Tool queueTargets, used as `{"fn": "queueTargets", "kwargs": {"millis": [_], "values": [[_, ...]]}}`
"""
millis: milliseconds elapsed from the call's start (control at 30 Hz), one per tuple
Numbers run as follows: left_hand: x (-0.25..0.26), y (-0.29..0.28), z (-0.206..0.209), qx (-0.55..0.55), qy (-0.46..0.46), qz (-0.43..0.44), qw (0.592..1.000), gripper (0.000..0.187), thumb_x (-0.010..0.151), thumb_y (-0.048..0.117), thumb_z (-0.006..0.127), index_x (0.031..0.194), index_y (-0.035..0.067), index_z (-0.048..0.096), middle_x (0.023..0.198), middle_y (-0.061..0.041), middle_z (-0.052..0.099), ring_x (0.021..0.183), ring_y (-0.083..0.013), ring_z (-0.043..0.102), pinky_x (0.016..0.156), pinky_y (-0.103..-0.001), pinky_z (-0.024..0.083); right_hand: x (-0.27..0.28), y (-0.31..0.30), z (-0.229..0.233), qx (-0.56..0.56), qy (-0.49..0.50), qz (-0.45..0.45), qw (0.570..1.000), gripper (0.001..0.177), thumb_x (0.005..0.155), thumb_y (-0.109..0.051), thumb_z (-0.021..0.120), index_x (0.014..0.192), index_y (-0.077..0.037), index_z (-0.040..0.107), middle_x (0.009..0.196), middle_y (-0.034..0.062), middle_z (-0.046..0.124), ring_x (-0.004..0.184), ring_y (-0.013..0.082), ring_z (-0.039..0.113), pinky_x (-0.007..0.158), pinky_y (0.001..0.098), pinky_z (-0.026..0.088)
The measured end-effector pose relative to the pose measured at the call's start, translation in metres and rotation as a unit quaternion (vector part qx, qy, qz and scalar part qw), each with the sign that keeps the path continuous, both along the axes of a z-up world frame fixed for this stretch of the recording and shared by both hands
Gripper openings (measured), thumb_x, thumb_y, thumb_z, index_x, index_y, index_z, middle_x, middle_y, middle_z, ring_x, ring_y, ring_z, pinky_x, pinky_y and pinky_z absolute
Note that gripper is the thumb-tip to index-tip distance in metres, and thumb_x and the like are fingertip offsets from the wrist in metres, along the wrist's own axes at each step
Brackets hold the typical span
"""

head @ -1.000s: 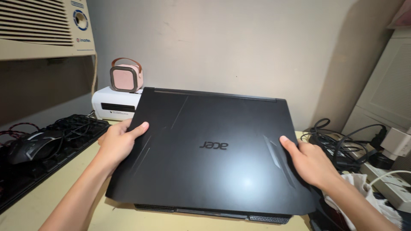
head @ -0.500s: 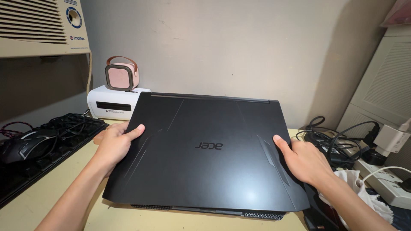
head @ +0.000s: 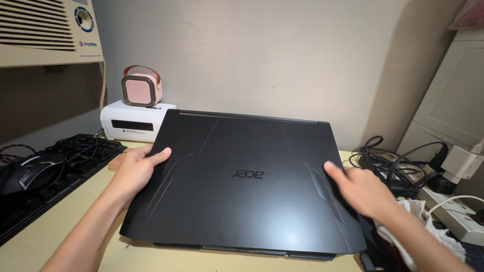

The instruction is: The person wipes the closed lid of a laptop with a white cloth, rotating and repositioning the laptop on the desk. They then lift the laptop off a cooling pad and wipe the mesh top and underside of the cooling pad, turning it over to wipe both sides.

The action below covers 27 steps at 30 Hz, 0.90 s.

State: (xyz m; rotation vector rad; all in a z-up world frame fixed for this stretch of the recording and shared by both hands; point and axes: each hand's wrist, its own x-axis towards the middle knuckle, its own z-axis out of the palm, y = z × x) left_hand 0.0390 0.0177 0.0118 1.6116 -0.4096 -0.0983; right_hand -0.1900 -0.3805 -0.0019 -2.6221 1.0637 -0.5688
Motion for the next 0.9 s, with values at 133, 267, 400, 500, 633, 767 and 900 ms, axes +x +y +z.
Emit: {"fn": "queueTargets", "kwargs": {"millis": [133, 267, 400, 500, 633, 767, 900], "values": [[0.018, -0.002, 0.005, -0.064, 0.105, -0.016, 0.992, 0.053, 0.095, 0.04, 0.063, 0.13, 0.001, 0.069, 0.114, -0.018, 0.074, 0.096, -0.0243, 0.071, 0.081, -0.038, 0.058, 0.012, -0.036, 0.004, 0.31, -0.095, 0.053, 0.944, 0.1, 0.103, -0.074, 0.016, 0.111, 0.016, 0.059, 0.107, 0.0423, 0.064, 0.101, 0.0536, 0.068, 0.091, 0.0621, 0.053], [0.048, -0.012, 0.019, -0.031, 0.234, -0.085, 0.968, 0.089, 0.095, 0.074, 0.035, 0.133, -0.002, 0.064, 0.123, -0.023, 0.073, 0.111, -0.0303, 0.07, 0.091, -0.04, 0.054, 0.039, -0.058, 0.005, 0.524, -0.151, 0.057, 0.836, 0.092, 0.098, -0.082, 0.017, 0.125, -0.007, 0.063, 0.12, 0.0129, 0.066, 0.106, 0.0281, 0.064, 0.09, 0.0536, 0.047], [0.073, -0.026, 0.017, -0.036, 0.224, -0.067, 0.972, 0.072, 0.098, 0.066, 0.036, 0.136, 0.011, 0.065, 0.129, -0.015, 0.07, 0.111, -0.0263, 0.067, 0.093, -0.044, 0.053, 0.058, -0.068, 0.0, 0.575, -0.11, 0.098, 0.805, 0.071, 0.099, -0.062, 0.038, 0.115, -0.004, 0.076, 0.111, 0.0143, 0.077, 0.093, 0.0261, 0.071, 0.073, 0.0498, 0.057], [0.087, -0.032, 0.006, -0.093, 0.207, -0.132, 0.965, 0.06, 0.102, 0.057, 0.045, 0.135, 0.012, 0.066, 0.127, -0.01, 0.069, 0.106, -0.0228, 0.067, 0.089, -0.042, 0.054, 0.068, -0.077, -0.01, 0.633, -0.072, 0.114, 0.762, 0.075, 0.095, -0.068, 0.05, 0.105, 0.002, 0.075, 0.099, 0.0153, 0.076, 0.079, 0.0231, 0.071, 0.06, 0.0479, 0.058], [0.1, -0.038, -0.001, -0.157, 0.209, -0.141, 0.955, 0.054, 0.102, 0.053, 0.049, 0.132, 0.011, 0.067, 0.121, -0.009, 0.071, 0.101, -0.0208, 0.068, 0.085, -0.04, 0.056, 0.075, -0.084, -0.013, 0.766, -0.095, 0.166, 0.614, 0.053, 0.097, -0.045, 0.056, 0.101, 0.004, 0.073, 0.092, 0.0163, 0.077, 0.069, 0.0221, 0.076, 0.056, 0.0396, 0.062], [0.104, -0.038, -0.001, -0.178, 0.184, -0.112, 0.96, 0.054, 0.1, 0.051, 0.051, 0.132, 0.01, 0.067, 0.122, -0.007, 0.073, 0.102, -0.0195, 0.069, 0.086, -0.036, 0.056, 0.077, -0.077, -0.015, 0.769, -0.198, 0.172, 0.583, 0.043, 0.103, -0.032, 0.049, 0.104, 0.005, 0.072, 0.094, 0.0167, 0.077, 0.071, 0.0221, 0.076, 0.059, 0.037, 0.063], [0.101, -0.036, -0.001, -0.205, 0.176, -0.128, 0.954, 0.052, 0.1, 0.049, 0.053, 0.134, 0.012, 0.066, 0.124, -0.006, 0.072, 0.105, -0.0176, 0.069, 0.089, -0.034, 0.057, 0.075, -0.069, -0.016, 0.736, -0.244, 0.121, 0.62, 0.043, 0.103, -0.03, 0.043, 0.108, 0.002, 0.071, 0.096, 0.0157, 0.077, 0.074, 0.022, 0.076, 0.065, 0.0388, 0.063]]}}
